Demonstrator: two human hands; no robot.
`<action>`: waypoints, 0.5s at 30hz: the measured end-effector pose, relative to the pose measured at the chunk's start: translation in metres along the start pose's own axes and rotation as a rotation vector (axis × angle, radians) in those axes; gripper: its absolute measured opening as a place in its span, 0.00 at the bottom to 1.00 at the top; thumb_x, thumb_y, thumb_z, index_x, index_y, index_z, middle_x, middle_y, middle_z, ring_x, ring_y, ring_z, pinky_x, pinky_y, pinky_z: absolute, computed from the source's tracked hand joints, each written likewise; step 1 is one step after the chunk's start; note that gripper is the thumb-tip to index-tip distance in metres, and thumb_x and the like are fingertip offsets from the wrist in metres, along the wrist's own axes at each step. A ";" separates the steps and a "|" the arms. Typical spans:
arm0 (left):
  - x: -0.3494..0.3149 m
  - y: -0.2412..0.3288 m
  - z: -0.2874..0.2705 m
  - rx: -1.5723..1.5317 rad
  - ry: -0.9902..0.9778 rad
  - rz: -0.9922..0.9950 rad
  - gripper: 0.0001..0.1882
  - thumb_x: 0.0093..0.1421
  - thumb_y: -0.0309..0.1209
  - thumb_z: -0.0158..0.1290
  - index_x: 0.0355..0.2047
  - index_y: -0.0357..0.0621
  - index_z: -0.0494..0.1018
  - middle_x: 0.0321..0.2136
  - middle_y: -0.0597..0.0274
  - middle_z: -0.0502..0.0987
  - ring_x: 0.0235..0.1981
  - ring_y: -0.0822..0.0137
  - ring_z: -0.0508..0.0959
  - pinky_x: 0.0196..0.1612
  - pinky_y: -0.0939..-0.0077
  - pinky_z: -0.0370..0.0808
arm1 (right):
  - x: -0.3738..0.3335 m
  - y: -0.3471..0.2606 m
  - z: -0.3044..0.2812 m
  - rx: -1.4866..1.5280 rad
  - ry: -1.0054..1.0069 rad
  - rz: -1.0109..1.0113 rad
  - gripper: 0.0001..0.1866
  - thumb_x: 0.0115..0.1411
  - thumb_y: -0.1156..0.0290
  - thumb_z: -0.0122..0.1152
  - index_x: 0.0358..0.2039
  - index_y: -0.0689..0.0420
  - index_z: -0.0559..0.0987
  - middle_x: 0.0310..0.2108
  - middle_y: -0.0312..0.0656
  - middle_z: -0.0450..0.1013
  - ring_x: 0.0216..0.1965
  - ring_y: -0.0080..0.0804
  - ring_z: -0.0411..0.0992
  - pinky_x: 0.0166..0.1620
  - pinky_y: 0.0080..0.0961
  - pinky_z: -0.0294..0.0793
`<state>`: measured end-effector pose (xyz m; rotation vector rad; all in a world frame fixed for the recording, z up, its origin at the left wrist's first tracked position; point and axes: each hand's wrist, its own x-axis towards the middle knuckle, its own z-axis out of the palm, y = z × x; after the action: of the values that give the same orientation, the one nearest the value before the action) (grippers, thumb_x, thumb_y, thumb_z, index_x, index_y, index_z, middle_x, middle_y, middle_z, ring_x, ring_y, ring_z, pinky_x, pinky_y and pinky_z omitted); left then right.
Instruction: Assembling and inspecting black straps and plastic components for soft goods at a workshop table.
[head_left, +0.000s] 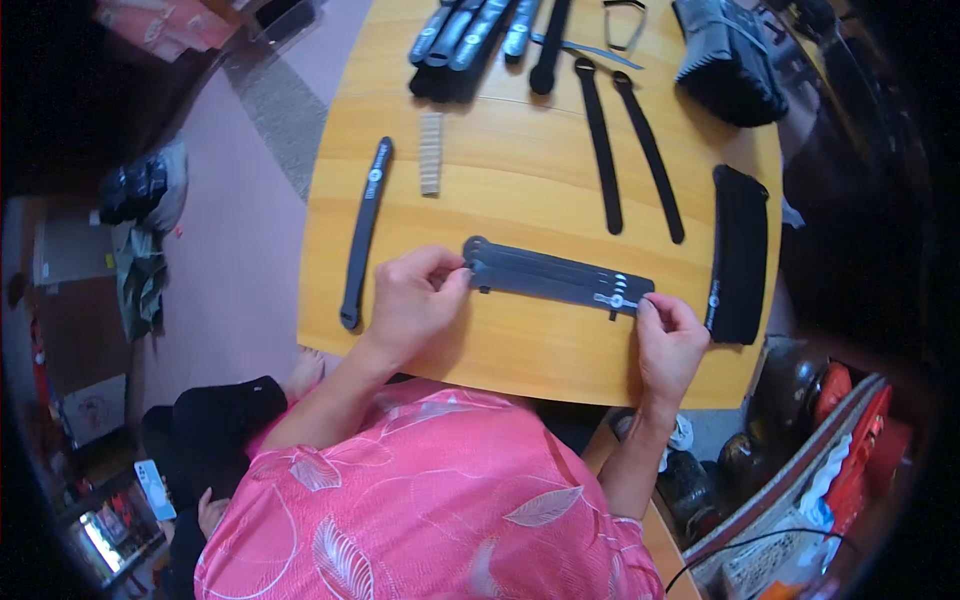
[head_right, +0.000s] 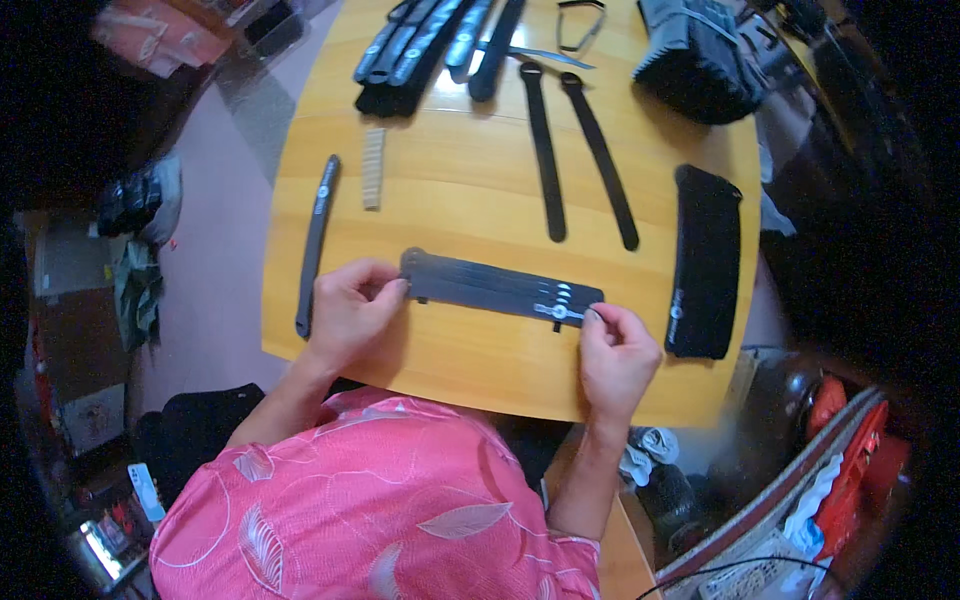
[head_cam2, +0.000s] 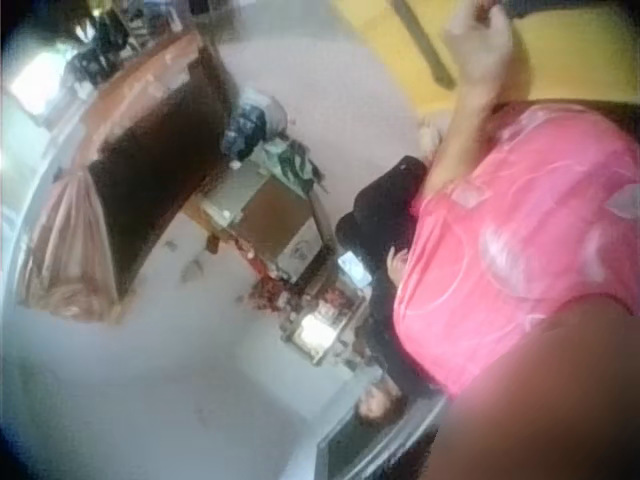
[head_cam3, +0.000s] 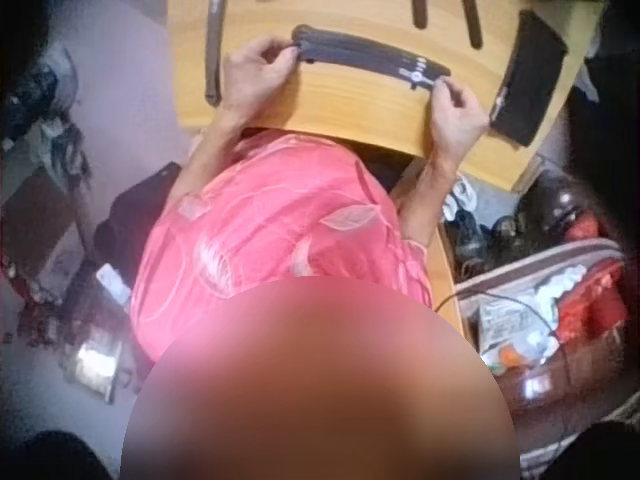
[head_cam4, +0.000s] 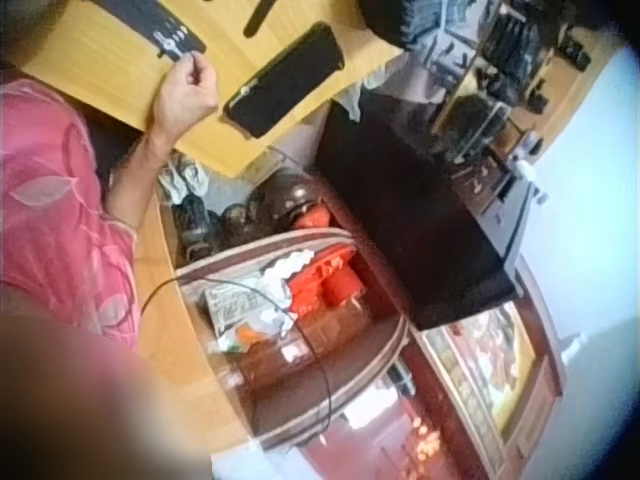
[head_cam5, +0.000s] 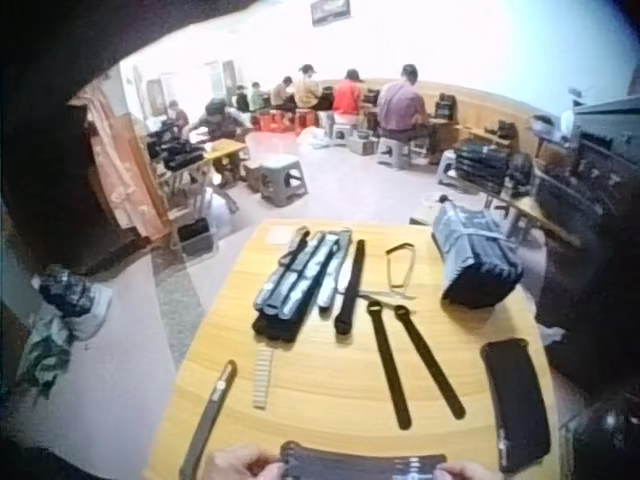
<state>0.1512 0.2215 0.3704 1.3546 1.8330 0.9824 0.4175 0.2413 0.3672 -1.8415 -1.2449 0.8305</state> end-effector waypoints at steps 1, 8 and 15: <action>-0.001 -0.002 0.001 0.004 0.011 0.010 0.04 0.49 0.23 0.58 0.26 0.35 0.77 0.19 0.55 0.78 0.19 0.71 0.78 0.24 0.78 0.74 | 0.001 0.004 0.002 0.033 0.003 -0.003 0.05 0.51 0.78 0.62 0.28 0.66 0.80 0.18 0.26 0.68 0.19 0.11 0.60 0.23 0.11 0.59; 0.000 -0.004 0.003 0.005 0.000 -0.004 0.03 0.49 0.22 0.58 0.25 0.34 0.76 0.19 0.57 0.78 0.19 0.73 0.77 0.25 0.80 0.74 | -0.002 0.000 0.003 0.024 0.017 0.007 0.05 0.51 0.79 0.62 0.28 0.66 0.80 0.18 0.29 0.70 0.19 0.11 0.61 0.23 0.12 0.62; 0.001 -0.002 -0.001 0.052 -0.032 -0.017 0.05 0.52 0.24 0.56 0.28 0.33 0.76 0.20 0.61 0.78 0.22 0.77 0.75 0.26 0.82 0.72 | -0.002 -0.001 0.006 -0.005 0.043 -0.079 0.04 0.51 0.79 0.61 0.27 0.66 0.79 0.17 0.32 0.71 0.18 0.13 0.62 0.23 0.13 0.63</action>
<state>0.1488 0.2214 0.3689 1.3759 1.8544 0.9048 0.4110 0.2407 0.3655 -1.7923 -1.2850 0.7423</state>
